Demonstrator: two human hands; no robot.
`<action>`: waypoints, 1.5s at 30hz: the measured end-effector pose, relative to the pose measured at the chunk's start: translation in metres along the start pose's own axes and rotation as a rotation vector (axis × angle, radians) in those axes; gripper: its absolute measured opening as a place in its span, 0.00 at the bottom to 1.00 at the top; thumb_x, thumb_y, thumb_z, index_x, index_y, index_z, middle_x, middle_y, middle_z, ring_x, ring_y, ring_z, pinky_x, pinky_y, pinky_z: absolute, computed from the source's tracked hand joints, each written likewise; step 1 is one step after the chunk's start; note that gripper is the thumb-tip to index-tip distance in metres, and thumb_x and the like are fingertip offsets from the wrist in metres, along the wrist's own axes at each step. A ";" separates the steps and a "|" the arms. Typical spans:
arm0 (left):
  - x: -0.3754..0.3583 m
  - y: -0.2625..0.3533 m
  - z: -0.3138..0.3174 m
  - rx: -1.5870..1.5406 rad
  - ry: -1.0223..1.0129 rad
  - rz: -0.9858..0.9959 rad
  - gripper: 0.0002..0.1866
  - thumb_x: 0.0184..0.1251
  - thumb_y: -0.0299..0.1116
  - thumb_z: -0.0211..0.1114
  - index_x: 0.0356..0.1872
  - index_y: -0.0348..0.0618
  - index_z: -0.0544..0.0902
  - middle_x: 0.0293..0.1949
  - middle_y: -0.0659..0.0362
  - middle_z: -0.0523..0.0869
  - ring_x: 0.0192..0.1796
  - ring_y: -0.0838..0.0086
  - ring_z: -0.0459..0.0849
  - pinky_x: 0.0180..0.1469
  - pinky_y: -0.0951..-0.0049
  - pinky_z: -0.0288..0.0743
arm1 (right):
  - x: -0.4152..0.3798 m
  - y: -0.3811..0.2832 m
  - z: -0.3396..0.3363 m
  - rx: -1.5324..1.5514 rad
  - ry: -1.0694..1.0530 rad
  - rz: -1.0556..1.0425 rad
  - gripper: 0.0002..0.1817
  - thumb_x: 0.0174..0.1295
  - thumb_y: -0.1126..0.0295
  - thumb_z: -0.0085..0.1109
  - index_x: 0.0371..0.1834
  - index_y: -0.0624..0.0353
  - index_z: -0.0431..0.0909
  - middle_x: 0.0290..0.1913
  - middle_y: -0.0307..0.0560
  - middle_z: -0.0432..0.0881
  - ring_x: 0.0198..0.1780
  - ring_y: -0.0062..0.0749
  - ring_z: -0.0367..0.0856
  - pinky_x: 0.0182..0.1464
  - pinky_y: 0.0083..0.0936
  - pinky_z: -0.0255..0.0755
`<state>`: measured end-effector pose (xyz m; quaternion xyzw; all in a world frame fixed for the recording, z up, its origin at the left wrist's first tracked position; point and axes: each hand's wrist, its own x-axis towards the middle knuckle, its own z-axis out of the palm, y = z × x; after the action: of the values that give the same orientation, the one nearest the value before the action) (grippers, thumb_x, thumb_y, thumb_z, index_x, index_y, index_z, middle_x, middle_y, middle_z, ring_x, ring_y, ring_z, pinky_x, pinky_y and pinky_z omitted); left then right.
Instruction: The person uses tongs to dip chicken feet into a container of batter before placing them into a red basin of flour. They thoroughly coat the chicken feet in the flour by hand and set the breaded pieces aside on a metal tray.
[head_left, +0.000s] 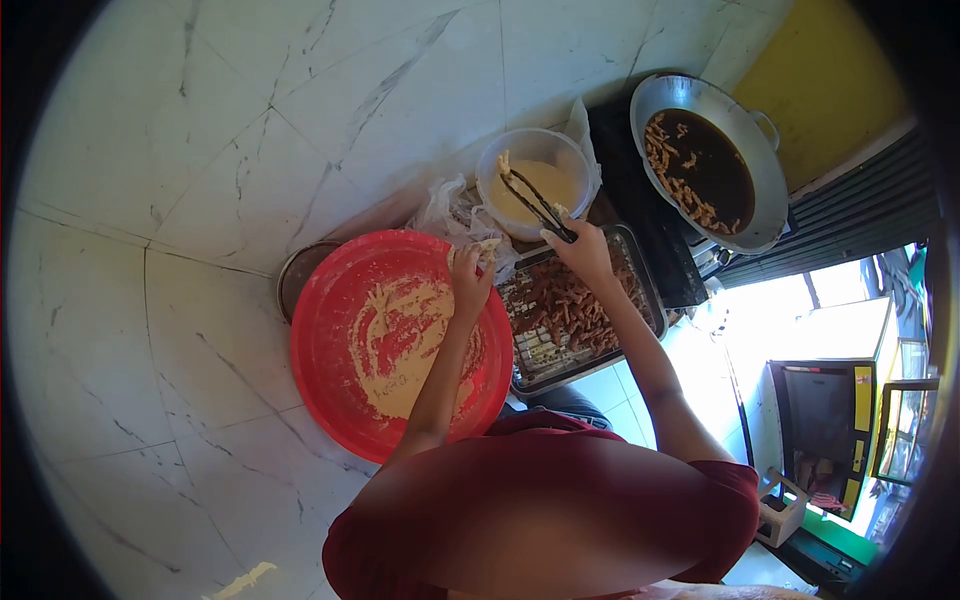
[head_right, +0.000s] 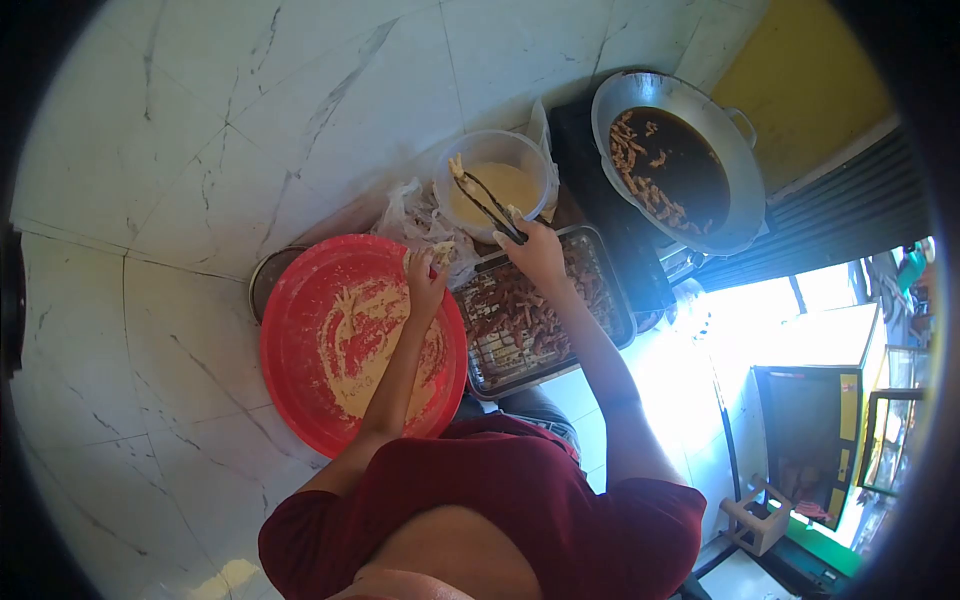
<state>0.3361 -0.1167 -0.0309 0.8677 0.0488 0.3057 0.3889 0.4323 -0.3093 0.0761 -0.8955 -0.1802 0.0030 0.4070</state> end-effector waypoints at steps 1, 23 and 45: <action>-0.001 -0.002 0.001 -0.012 -0.006 -0.014 0.20 0.51 0.29 0.62 0.46 0.34 0.74 0.44 0.47 0.77 0.50 0.53 0.73 0.60 0.55 0.56 | 0.000 -0.001 0.000 0.007 0.012 -0.010 0.25 0.48 0.59 0.65 0.45 0.66 0.78 0.33 0.60 0.80 0.38 0.48 0.80 0.41 0.34 0.72; -0.070 0.034 -0.115 -0.693 0.356 -0.616 0.15 0.63 0.25 0.57 0.50 0.34 0.73 0.49 0.56 0.78 0.52 0.74 0.74 0.57 0.74 0.66 | 0.013 -0.020 -0.016 0.757 -0.444 0.441 0.13 0.58 0.64 0.58 0.39 0.63 0.80 0.23 0.37 0.78 0.17 0.16 0.72 0.17 0.13 0.63; -0.236 0.048 -0.243 0.300 0.537 -0.662 0.13 0.58 0.31 0.60 0.44 0.40 0.79 0.42 0.53 0.79 0.44 0.61 0.79 0.48 0.68 0.72 | -0.096 -0.103 0.157 -0.106 -1.104 -0.274 0.24 0.40 0.49 0.71 0.23 0.62 0.81 0.15 0.42 0.75 0.19 0.26 0.76 0.24 0.25 0.69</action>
<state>0.0001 -0.0693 0.0105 0.7421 0.4667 0.3687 0.3091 0.2855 -0.1639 0.0329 -0.7487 -0.4806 0.4085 0.2038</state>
